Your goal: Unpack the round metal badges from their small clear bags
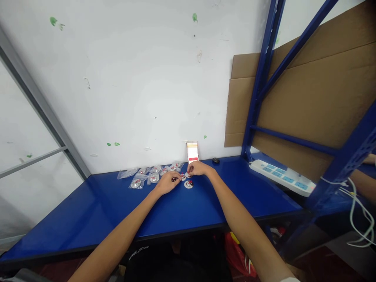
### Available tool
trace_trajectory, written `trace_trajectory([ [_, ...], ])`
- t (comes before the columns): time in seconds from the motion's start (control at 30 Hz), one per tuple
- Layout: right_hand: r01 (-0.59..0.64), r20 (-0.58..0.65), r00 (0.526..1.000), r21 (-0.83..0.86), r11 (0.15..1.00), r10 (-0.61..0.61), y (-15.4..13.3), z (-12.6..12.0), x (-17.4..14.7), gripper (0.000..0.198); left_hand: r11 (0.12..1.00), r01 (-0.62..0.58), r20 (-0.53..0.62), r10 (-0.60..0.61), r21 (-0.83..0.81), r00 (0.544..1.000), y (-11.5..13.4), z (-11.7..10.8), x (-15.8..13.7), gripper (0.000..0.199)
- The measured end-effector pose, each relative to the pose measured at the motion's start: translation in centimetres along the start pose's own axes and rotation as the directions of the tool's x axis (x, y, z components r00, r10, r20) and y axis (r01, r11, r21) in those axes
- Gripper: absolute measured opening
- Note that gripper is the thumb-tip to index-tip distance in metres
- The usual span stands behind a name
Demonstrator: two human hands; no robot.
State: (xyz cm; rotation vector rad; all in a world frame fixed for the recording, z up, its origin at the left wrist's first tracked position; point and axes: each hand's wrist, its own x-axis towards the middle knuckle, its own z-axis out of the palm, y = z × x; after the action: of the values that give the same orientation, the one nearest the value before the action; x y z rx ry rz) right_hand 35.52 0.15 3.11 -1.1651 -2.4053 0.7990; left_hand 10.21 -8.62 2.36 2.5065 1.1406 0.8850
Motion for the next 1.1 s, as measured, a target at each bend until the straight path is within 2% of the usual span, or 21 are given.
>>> trace_trajectory([
  [0.2, -0.022, 0.020, 1.000, 0.013, 1.000, 0.022, 0.3, 0.1, 0.2, 0.029, 1.000, 0.013, -0.002, -0.013, -0.019, 1.000, 0.0, 0.0, 0.1, 0.022],
  [0.57, 0.003, 0.032, 0.999, -0.042, 0.999, -0.001, -0.4, 0.2, 0.0, 0.026, 1.000, -0.006, 0.008, 0.006, -0.002, 1.000, -0.2, 0.0, 0.1, 0.022],
  [1.1, 0.059, 0.099, 0.993, -0.009, 0.998, -0.058, -0.9, -0.2, -0.3, 0.027, 0.999, 0.039, 0.006, -0.039, 0.015, 0.999, 0.2, -0.2, -0.1, 0.023],
])
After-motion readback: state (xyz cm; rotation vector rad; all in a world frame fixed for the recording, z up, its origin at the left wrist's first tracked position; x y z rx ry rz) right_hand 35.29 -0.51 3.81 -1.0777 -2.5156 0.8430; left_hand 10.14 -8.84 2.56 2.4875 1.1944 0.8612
